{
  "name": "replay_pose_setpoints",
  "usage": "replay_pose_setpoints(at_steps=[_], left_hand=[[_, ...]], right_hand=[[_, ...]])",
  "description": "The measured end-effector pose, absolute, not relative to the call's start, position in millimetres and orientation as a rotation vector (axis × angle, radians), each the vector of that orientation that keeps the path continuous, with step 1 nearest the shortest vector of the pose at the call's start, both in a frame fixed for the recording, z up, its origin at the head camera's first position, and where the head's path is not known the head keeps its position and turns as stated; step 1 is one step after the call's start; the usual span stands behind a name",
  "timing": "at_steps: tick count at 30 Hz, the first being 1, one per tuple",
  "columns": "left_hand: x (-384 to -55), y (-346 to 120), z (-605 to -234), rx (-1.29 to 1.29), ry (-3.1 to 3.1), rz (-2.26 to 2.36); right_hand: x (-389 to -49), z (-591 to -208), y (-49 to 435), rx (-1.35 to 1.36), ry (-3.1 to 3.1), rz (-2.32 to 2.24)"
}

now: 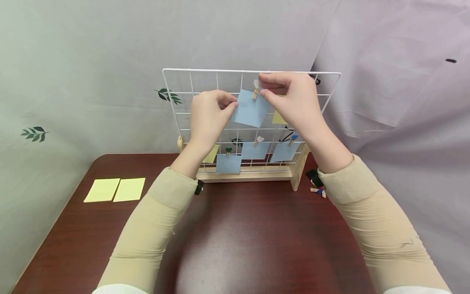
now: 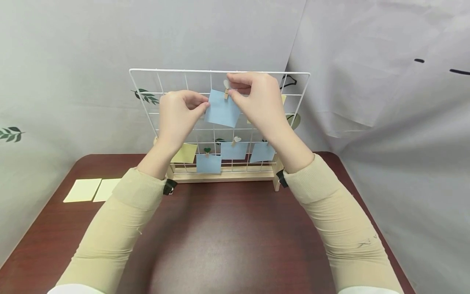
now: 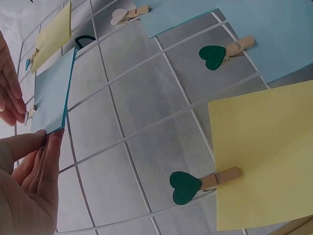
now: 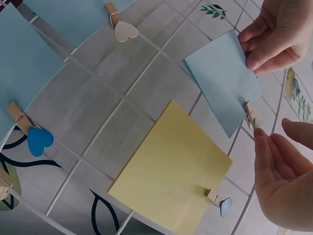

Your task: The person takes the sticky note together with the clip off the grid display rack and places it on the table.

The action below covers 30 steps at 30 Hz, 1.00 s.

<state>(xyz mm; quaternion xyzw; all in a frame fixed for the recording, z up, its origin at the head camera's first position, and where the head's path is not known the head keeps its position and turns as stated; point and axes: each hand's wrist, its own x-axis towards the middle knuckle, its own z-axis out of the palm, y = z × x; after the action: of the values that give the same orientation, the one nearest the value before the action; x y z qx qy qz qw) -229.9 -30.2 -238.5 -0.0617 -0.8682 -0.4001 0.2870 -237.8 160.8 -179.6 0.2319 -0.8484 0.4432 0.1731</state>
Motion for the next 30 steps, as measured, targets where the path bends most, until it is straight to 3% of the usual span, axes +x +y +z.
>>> replay_pose_setpoints(at_steps=[10, 30], left_hand=[[-227.2, -31.8, -236.7, -0.193, -2.306, -1.056], [-222.9, -32.9, -235.1, -0.187, -2.320, -0.960]], right_hand=[[-236.8, -181.2, 159.0, 0.724, -2.386, 0.950], [-241.5, -183.5, 152.1, 0.658, -2.317, 0.909]])
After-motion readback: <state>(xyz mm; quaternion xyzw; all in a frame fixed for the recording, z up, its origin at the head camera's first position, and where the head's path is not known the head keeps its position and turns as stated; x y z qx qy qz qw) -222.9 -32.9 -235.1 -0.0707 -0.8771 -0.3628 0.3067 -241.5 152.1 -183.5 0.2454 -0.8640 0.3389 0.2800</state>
